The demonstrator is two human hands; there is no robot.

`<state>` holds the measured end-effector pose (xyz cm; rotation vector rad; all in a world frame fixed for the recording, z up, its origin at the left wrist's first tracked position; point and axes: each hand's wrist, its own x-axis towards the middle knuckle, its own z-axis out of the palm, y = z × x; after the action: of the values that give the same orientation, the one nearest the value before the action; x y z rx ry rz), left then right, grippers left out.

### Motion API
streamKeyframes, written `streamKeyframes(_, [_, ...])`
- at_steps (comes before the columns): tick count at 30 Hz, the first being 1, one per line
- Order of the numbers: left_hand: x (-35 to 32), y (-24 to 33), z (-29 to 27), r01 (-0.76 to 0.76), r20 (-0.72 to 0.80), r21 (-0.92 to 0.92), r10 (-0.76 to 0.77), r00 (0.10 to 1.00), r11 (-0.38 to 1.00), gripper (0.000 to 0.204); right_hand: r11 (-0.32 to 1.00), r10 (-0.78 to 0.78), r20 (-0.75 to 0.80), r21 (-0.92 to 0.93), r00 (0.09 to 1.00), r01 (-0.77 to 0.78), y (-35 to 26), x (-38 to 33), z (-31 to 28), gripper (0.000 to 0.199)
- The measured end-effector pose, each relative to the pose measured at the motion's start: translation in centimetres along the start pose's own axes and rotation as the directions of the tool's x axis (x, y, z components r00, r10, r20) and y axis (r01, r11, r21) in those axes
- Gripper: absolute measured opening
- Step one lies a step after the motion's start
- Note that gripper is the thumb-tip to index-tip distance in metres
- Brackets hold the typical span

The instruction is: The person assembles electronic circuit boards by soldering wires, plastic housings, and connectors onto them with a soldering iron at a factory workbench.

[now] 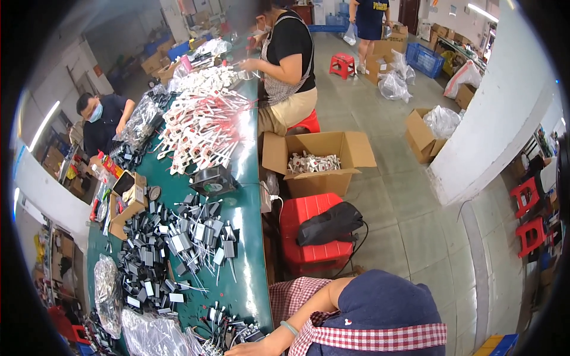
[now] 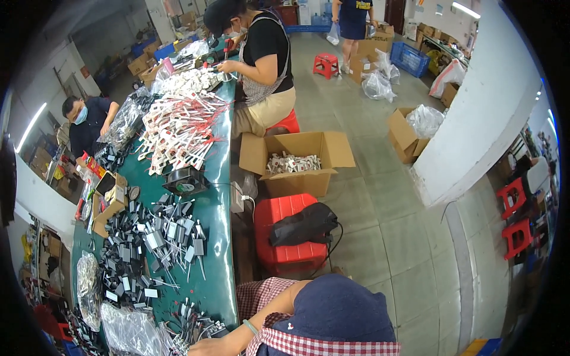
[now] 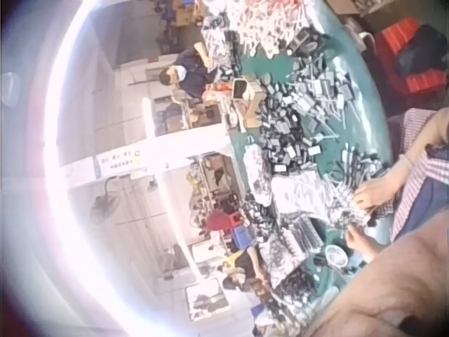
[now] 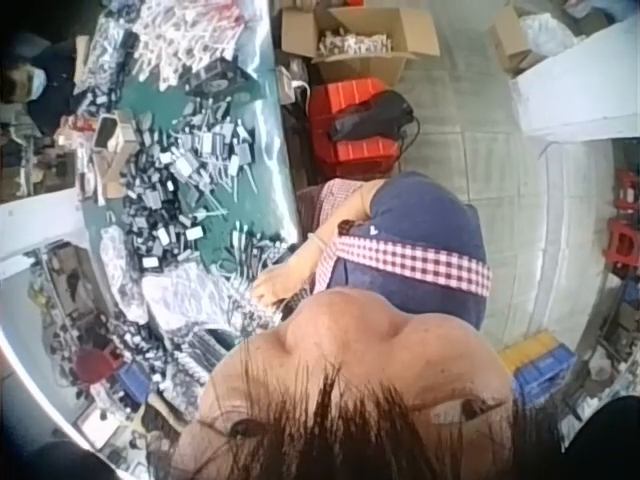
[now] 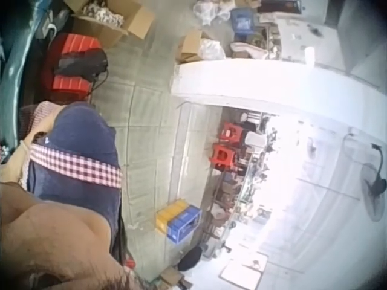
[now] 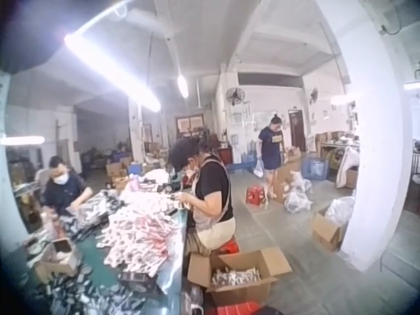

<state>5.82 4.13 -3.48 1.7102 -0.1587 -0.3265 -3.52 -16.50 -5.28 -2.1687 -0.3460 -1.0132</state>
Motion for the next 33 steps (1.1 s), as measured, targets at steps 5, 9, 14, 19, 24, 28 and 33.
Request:
streamKeyframes(5, [0.5,1.8,1.4,-0.336,0.067,-0.184,0.353,0.933,0.924,0.025,0.997,0.022,-0.038,0.072,0.999,-0.019,-1.0,1.6,-2.1,0.021])
streamKeyframes(9, [-6.7,9.7,7.5,-0.222,0.253,-0.353,0.321,0.913,0.909,0.023,0.995,-0.020,-0.142,0.090,0.990,0.033,-0.4,2.2,-2.5,0.018])
streamKeyframes(14, [5.0,-0.7,0.5,-0.021,0.273,-0.270,0.098,0.957,0.963,0.016,0.997,0.033,-0.172,0.079,0.985,-0.020,-0.7,3.3,-4.2,0.016])
streamKeyframes(19, [1.6,6.6,3.2,0.047,0.146,-0.202,-0.017,0.989,0.978,0.017,0.994,0.048,-0.202,0.110,0.978,-0.026,-2.2,4.2,-6.4,0.014])
streamKeyframes(24, [-1.2,10.5,6.7,-0.102,0.127,-0.189,0.127,0.984,0.977,0.021,0.995,0.019,-0.290,0.099,0.957,0.010,-3.2,4.8,-8.1,0.010])
streamKeyframes(28, [0.1,9.2,6.3,-0.190,0.233,-0.202,0.236,0.943,0.961,0.022,0.994,0.052,-0.292,0.103,0.955,-0.023,-2.9,4.1,-8.7,0.009])
streamKeyframes(33, [-2.6,11.1,7.1,-0.163,0.176,-0.226,0.205,0.963,0.961,0.022,0.980,0.020,-0.336,0.192,0.942,0.047,-3.7,4.4,-8.7,0.009])
